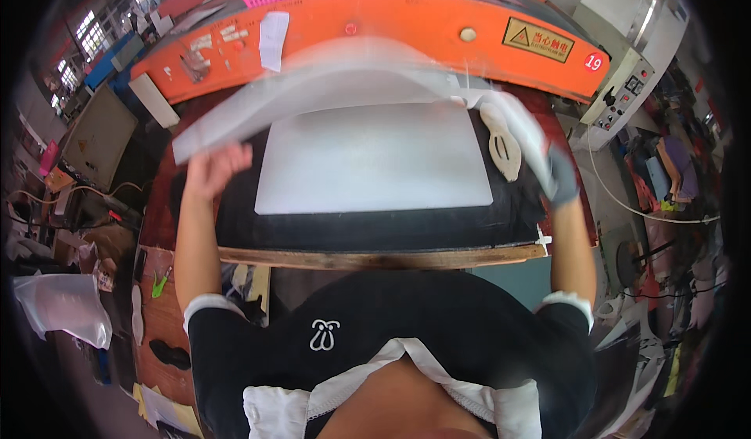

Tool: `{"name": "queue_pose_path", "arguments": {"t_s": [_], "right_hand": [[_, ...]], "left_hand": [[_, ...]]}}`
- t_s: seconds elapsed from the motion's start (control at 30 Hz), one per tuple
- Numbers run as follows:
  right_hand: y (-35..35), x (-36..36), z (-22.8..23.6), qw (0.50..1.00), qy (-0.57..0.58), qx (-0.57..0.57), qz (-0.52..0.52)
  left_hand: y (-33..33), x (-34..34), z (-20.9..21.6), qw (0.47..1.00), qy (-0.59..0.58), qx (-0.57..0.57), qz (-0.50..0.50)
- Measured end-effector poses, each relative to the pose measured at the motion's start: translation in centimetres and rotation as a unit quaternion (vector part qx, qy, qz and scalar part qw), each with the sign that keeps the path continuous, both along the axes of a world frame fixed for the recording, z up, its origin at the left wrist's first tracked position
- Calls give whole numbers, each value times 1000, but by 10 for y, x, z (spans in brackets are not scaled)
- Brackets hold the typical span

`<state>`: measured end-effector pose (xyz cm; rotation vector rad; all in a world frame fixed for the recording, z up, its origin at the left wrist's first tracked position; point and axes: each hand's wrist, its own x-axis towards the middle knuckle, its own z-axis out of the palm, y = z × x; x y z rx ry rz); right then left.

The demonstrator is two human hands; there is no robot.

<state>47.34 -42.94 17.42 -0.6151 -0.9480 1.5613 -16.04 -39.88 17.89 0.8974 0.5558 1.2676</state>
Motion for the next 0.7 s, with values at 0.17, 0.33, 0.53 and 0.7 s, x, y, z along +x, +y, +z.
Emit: {"name": "queue_pose_path", "arguments": {"t_s": [0.17,0.33,0.53,0.7], "right_hand": [[-95,-6,-127,973,-19,-225,56],[-77,19,-173,905,-338,-249,-62],[-52,4,-188,870,-428,-141,-197],[-20,-31,-169,827,-498,-44,-258]], "left_hand": [[-93,-3,-112,973,124,-172,-89],[-82,16,-155,922,197,-331,33],[-44,22,-215,864,433,-144,214],[18,8,-193,809,528,-125,227]]}}
